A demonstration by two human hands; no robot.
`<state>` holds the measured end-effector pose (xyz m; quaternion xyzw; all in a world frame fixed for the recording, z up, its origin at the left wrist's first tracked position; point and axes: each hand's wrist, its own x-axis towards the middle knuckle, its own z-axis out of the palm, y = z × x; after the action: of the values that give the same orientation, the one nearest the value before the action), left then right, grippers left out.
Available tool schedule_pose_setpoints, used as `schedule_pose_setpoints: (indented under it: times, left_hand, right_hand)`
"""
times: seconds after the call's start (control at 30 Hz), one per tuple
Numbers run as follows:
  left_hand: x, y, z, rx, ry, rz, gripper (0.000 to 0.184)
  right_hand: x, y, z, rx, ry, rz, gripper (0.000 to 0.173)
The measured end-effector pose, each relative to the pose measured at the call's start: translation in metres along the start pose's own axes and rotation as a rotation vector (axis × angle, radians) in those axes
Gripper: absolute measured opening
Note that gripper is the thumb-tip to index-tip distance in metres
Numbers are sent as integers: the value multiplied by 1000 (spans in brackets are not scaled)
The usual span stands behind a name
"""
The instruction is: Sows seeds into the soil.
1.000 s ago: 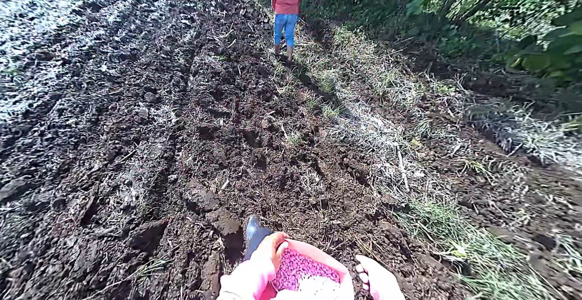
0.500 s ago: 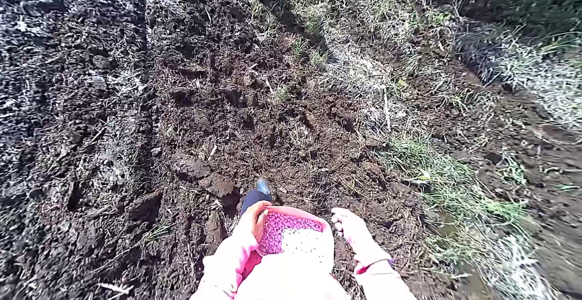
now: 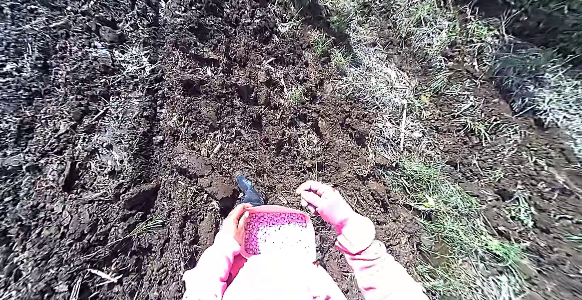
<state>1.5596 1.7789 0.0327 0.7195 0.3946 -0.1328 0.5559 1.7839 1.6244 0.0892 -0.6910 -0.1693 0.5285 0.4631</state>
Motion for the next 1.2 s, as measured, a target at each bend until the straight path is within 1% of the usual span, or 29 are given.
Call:
schedule_pose_setpoints:
  times: [0.03,0.1,0.13,0.17,0.2,0.23,0.27,0.4,0.43,0.47,0.53,0.57,0.6,0.63,0.73,0.77,0.87,0.93,1.0,1.13,1.2]
  left_hand:
    - [9,2,-4,-15,5,11,34]
    - [33,14,-14,-19,-17,31,34]
    - [44,23,-19,-12,-35,32,34]
    - [52,30,-24,-3,-53,28,34]
    - [59,36,-29,6,-64,25,35]
    - [66,41,-35,8,-65,24,35]
    - [72,44,-42,4,-56,22,35]
    - [92,46,-62,-45,16,28,35]
    - [96,45,-66,-55,34,35,34]
    - [100,45,-69,-65,52,44,34]
    - [104,44,-76,-78,74,46,34]
    - [104,44,-79,-87,84,46,35]
    - [103,44,-82,-95,96,46,35]
    - [103,43,-85,-104,106,41,35]
    - [104,42,-89,-148,141,54,34]
    - [102,42,-90,-166,160,67,33]
    - [101,40,-92,-191,172,78,33]
    - [103,35,-94,-202,190,83,34]
    - [107,29,-92,-221,226,88,32]
    - [118,34,-78,-254,219,58,32]
    - [121,42,-69,-252,189,21,32]
  right_hand:
    - [4,-9,8,-87,-166,-32,15]
    - [23,-21,25,-427,-444,-83,21]
    - [36,-27,34,-651,-555,-49,26]
    - [52,-33,44,-885,-650,29,35]
    - [67,-32,54,-1061,-712,100,43]
    - [80,-29,59,-1178,-729,130,49]
    - [90,-27,61,-1234,-731,124,49]
    - [114,-33,52,-1275,-808,49,39]
    - [123,-32,51,-1294,-821,67,37]
    - [132,-36,53,-1313,-836,124,37]
    - [142,-51,58,-1301,-822,262,40]
    - [142,-63,60,-1249,-777,324,43]
    - [142,-74,60,-1185,-723,341,42]
    - [143,-81,57,-1075,-670,339,41]
    - [154,-80,46,-663,-571,258,27]
    - [153,-85,45,-561,-550,255,27]
    - [151,-92,44,-365,-535,207,27]
    - [156,-90,46,-230,-516,180,22]
    - [159,-93,49,-227,-508,197,23]
    - [155,-107,50,-367,-517,217,24]
    - [158,-89,35,-311,-520,200,23]
